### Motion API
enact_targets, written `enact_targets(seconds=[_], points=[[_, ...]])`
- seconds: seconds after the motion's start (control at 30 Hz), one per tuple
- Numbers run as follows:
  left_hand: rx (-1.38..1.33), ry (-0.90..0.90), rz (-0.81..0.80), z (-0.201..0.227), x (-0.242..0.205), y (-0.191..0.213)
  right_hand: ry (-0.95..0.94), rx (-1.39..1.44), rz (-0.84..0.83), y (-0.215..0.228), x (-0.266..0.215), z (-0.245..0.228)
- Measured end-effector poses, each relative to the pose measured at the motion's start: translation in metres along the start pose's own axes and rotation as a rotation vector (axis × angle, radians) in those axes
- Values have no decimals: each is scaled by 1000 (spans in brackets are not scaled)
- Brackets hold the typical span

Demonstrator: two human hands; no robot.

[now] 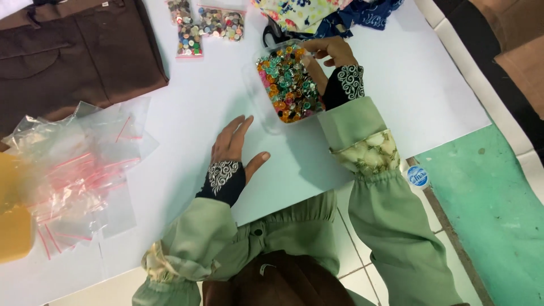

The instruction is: The person sorts various buttons from a large container into smaller plastic bags by hand while sitting on the floor.

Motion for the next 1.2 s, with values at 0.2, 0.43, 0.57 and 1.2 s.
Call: enact_targets(seconds=[0.2, 0.43, 0.57, 1.2], points=[[-90, -49, 140, 10, 60, -20, -144, 19, -132, -15, 18, 88], [-147, 10, 94, 3, 77, -35, -348, 390, -152, -40, 13, 156], [-148, 14, 91, 0, 83, -41, -379, 377, -178, -37, 10, 161], [-305, 78, 75, 7, 88, -36, -454, 461, -255, -41, 4, 143]])
Point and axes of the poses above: each hand's wrist, its own x-axis towards the middle knuckle, its own y-axis out of the back of the hand, z = x × y, the point moved 6 cm from there along x, towards the middle knuckle, and after that the axes turned 9 degrees about z, right-handed, at the moved point
